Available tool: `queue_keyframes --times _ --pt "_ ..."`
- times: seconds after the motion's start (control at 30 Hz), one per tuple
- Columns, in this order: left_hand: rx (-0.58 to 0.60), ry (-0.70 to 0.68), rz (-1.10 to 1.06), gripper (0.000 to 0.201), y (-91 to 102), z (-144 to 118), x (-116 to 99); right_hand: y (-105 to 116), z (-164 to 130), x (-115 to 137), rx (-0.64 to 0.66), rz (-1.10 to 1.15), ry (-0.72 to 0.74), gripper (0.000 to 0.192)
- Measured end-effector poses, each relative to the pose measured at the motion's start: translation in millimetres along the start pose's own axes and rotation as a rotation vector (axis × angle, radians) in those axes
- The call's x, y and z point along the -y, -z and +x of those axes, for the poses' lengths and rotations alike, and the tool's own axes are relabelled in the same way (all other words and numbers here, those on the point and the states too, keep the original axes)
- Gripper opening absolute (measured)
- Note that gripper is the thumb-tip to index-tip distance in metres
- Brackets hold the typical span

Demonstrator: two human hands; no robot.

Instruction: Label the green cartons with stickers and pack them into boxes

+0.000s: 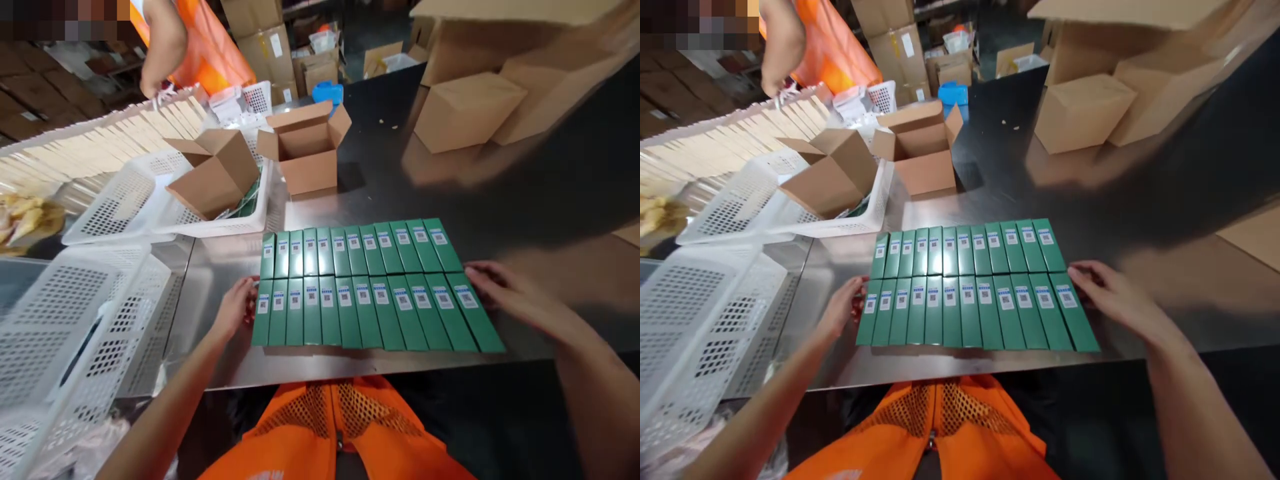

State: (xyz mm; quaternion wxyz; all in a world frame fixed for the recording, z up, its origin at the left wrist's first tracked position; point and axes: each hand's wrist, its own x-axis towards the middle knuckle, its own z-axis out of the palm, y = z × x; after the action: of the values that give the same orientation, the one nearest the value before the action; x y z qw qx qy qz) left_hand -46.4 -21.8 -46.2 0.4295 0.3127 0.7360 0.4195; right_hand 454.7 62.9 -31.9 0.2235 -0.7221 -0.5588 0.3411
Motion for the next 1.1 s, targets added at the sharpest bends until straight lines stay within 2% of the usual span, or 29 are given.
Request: queue_keyframes --times 0.07,0.1,0.17,0.23,0.33,0.4,0.43,0.53,0.67,0.77,0.87,1.0,1.1 --pt "0.033 -0.012 0.002 0.048 -3.6 3 4 8 -10 11 -0.022 -0.110 0.064 0.052" --pt "0.036 -0.030 -0.002 0.049 -5.1 6 6 12 -13 21 -0.086 -0.122 0.108 0.055" --pt "0.036 -0.071 -0.013 0.051 -6.9 9 10 14 -14 50 -0.264 -0.136 0.265 0.053" --pt "0.043 -0.118 -0.023 0.052 -6.7 10 13 7 -9 86 -0.330 -0.130 0.449 0.046" --pt "0.074 -0.165 -0.046 0.052 -4.6 8 16 -24 15 148 -0.230 -0.207 0.729 0.039" --pt "0.110 -0.137 -0.087 0.055 -3.5 6 16 -54 40 191 -0.133 -0.366 0.828 0.040" --pt "0.129 -0.121 -0.107 0.056 -3.3 6 16 -71 54 211 -0.104 -0.490 0.847 0.042" --pt "0.171 -0.117 -0.136 0.055 -3.7 6 15 -116 93 266 -0.131 -0.611 0.852 0.051" --pt "0.215 -0.129 -0.136 0.062 -3.7 9 16 -151 126 310 -0.197 -0.745 0.774 0.047" --pt "0.252 -0.139 -0.121 0.067 -2.5 11 16 -153 133 318 -0.217 -0.833 0.700 0.039" --pt "0.262 -0.154 -0.096 0.069 -1.2 12 15 -132 129 308 -0.245 -0.888 0.644 0.036" --pt "0.277 -0.173 -0.068 0.069 0.5 11 15 -69 111 270 -0.340 -0.897 0.569 0.028" --pt "0.280 -0.184 -0.036 0.071 2.6 11 17 -8 88 220 -0.433 -0.872 0.475 0.033"
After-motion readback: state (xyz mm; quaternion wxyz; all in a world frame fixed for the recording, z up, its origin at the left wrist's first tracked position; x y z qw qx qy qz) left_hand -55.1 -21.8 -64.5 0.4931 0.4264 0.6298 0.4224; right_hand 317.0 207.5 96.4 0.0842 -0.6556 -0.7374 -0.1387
